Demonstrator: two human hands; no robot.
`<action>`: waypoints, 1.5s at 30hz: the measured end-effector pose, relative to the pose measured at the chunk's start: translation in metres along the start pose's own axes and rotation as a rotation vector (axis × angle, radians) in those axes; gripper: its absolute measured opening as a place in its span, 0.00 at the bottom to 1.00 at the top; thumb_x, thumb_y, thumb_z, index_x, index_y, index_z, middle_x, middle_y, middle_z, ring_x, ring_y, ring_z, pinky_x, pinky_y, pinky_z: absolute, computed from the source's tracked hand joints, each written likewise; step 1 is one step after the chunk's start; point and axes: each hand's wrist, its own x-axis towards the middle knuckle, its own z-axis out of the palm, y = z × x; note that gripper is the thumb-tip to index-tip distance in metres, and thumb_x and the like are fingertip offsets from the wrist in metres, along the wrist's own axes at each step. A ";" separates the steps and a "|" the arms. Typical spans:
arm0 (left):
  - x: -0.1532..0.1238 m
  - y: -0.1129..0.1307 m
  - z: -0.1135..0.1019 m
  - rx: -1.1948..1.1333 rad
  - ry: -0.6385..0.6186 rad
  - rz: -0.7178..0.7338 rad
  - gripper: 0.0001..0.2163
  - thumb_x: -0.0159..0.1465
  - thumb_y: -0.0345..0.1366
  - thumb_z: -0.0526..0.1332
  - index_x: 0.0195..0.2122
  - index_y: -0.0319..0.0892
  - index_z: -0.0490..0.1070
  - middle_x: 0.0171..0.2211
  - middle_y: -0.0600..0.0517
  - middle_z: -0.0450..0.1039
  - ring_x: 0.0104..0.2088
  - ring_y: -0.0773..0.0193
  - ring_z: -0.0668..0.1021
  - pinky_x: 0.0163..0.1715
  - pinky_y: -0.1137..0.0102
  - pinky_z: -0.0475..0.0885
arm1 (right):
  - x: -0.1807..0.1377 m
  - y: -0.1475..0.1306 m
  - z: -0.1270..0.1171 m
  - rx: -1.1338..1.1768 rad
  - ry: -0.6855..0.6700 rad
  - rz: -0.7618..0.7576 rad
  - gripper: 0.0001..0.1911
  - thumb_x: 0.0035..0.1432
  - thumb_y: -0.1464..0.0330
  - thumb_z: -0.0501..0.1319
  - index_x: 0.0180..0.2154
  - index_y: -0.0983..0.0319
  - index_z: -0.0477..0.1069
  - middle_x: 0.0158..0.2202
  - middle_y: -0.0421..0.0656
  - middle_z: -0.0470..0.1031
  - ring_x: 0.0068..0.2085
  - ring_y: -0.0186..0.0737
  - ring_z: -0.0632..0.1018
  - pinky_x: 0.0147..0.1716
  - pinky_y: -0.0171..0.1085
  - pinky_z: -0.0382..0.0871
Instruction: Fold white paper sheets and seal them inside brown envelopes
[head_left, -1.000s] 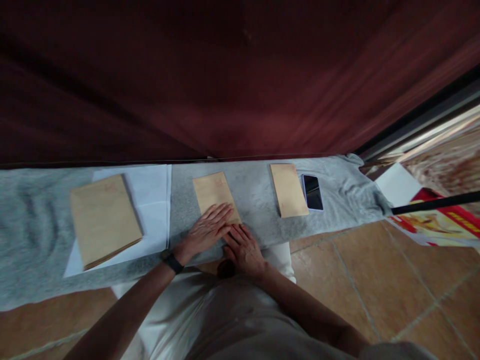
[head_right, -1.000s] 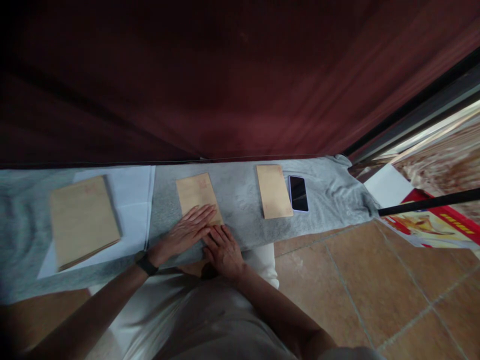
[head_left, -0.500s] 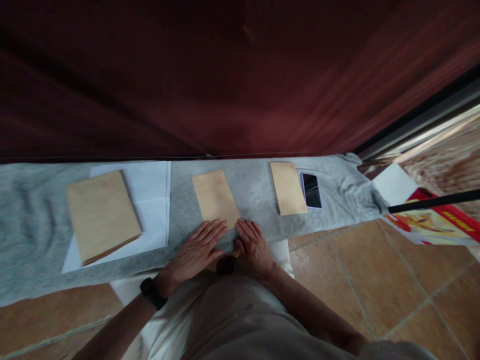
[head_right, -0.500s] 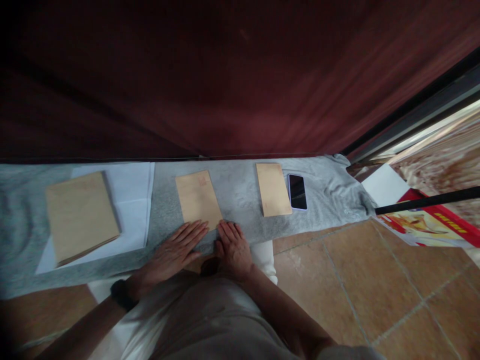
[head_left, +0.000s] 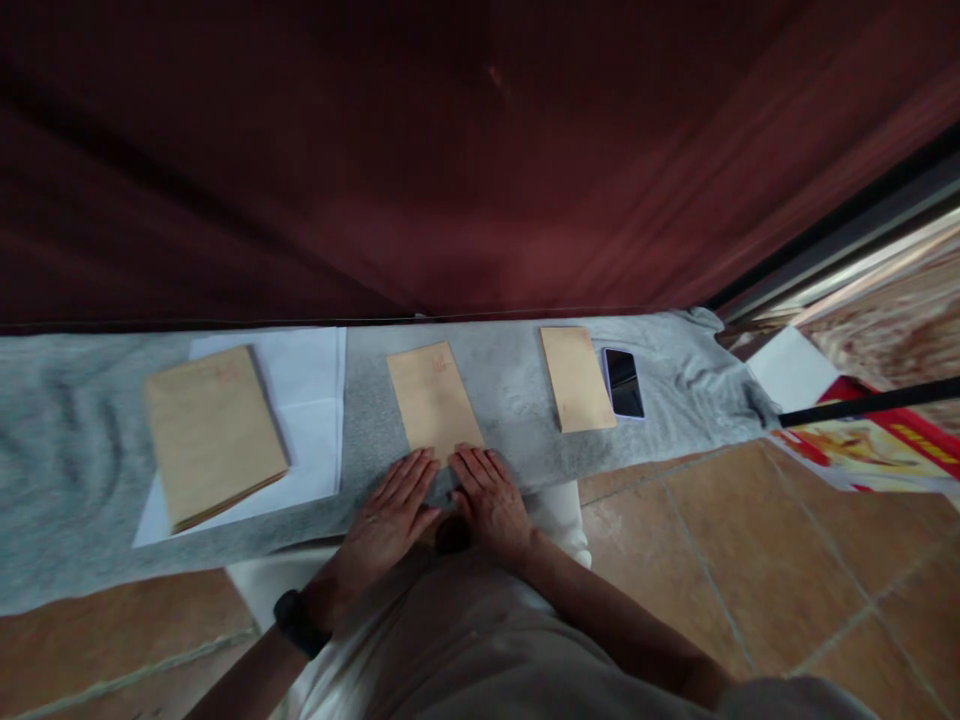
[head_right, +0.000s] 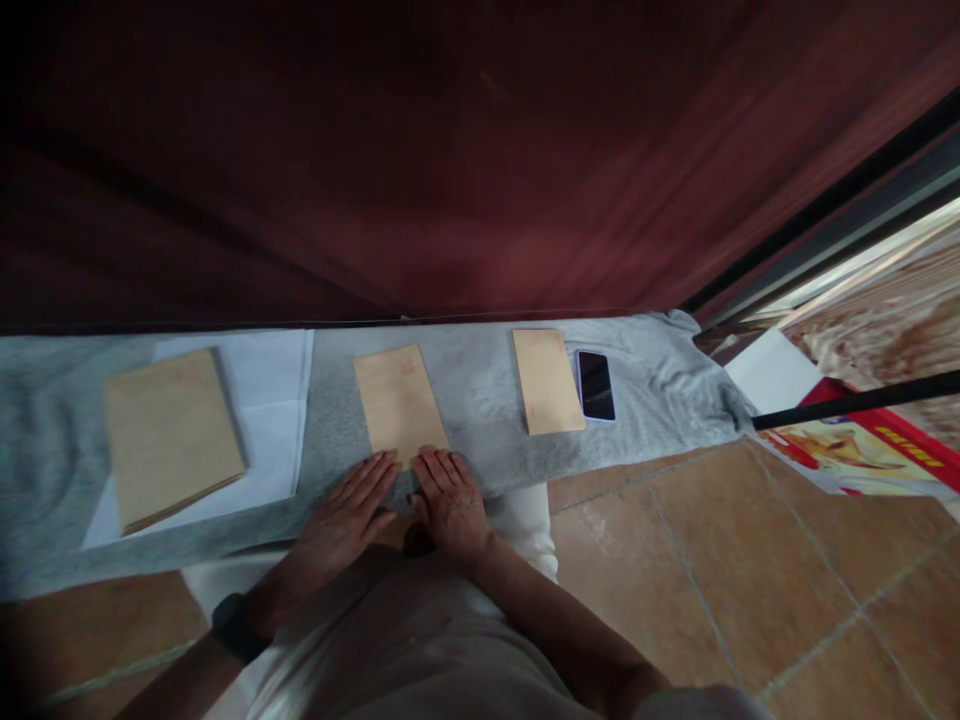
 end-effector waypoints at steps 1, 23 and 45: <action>-0.001 0.003 0.003 -0.022 0.020 -0.047 0.26 0.75 0.45 0.53 0.71 0.41 0.61 0.70 0.41 0.64 0.70 0.51 0.67 0.69 0.55 0.62 | -0.001 0.002 0.000 -0.003 0.010 0.019 0.28 0.74 0.65 0.54 0.70 0.65 0.60 0.72 0.50 0.61 0.72 0.47 0.62 0.72 0.51 0.56; 0.052 -0.002 0.001 -0.774 0.257 -1.081 0.35 0.50 0.45 0.72 0.58 0.41 0.68 0.30 0.55 0.77 0.29 0.60 0.79 0.31 0.66 0.73 | 0.007 0.002 0.001 0.057 0.121 0.051 0.28 0.68 0.70 0.57 0.67 0.66 0.64 0.67 0.54 0.69 0.67 0.51 0.68 0.69 0.54 0.63; 0.085 0.046 -0.022 -1.166 0.366 -0.974 0.31 0.57 0.58 0.68 0.55 0.43 0.71 0.49 0.44 0.79 0.47 0.56 0.81 0.46 0.64 0.77 | 0.044 0.007 -0.020 1.147 0.271 0.653 0.18 0.63 0.51 0.62 0.34 0.59 0.78 0.32 0.43 0.79 0.32 0.40 0.80 0.37 0.39 0.80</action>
